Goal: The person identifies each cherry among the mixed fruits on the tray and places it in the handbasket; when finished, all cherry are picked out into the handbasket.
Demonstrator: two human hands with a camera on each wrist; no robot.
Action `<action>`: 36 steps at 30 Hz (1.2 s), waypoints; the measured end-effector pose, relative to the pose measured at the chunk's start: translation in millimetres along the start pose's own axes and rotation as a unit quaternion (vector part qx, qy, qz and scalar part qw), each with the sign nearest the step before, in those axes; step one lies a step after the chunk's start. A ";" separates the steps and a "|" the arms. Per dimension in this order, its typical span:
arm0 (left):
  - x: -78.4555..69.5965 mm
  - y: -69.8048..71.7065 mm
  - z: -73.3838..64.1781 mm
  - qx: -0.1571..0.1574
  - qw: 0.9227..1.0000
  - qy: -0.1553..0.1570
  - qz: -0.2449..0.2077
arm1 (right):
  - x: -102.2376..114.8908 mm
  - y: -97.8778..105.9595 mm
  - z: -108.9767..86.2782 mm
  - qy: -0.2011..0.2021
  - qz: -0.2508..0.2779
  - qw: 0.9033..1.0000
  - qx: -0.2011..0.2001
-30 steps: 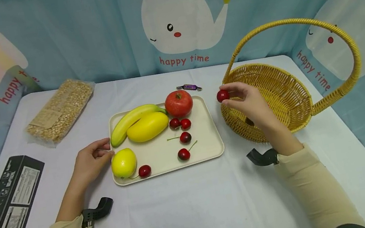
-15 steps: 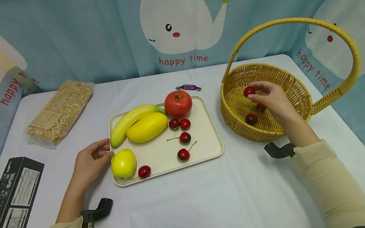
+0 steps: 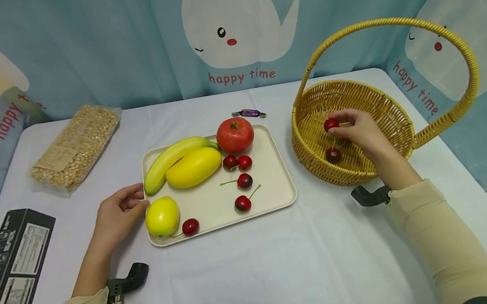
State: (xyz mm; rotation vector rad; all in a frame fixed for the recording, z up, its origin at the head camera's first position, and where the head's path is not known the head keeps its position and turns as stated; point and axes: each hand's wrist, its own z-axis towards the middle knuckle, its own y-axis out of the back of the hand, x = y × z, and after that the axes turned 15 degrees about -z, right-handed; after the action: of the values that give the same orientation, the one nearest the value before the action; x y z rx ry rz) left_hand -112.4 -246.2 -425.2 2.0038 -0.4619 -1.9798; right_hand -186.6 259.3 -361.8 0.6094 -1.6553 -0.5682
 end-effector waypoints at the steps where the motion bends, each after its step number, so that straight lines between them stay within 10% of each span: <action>1: -0.2 0.3 -0.1 0.001 1.000 0.001 0.000 | 0.4 0.0 0.2 0.001 -0.003 1.000 0.001; 18: -1.0 1.5 -0.6 -0.001 1.000 0.000 -0.001 | 10.9 -1.6 -6.4 0.003 0.006 1.000 -0.022; 27: 1.5 0.5 0.1 -0.002 1.000 -0.002 -0.010 | 53.1 -15.8 -29.5 0.150 0.067 0.984 -0.075; 36: 3.1 1.8 0.3 0.007 1.000 -0.013 -0.021 | 85.7 -64.3 -52.0 0.234 0.068 0.970 0.015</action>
State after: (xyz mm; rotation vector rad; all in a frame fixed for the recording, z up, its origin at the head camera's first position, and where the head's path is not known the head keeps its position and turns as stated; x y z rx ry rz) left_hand -112.7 -249.1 -427.3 2.0149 -0.4435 -2.0340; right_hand -142.1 152.4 -334.0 0.5939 -1.2486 -0.2707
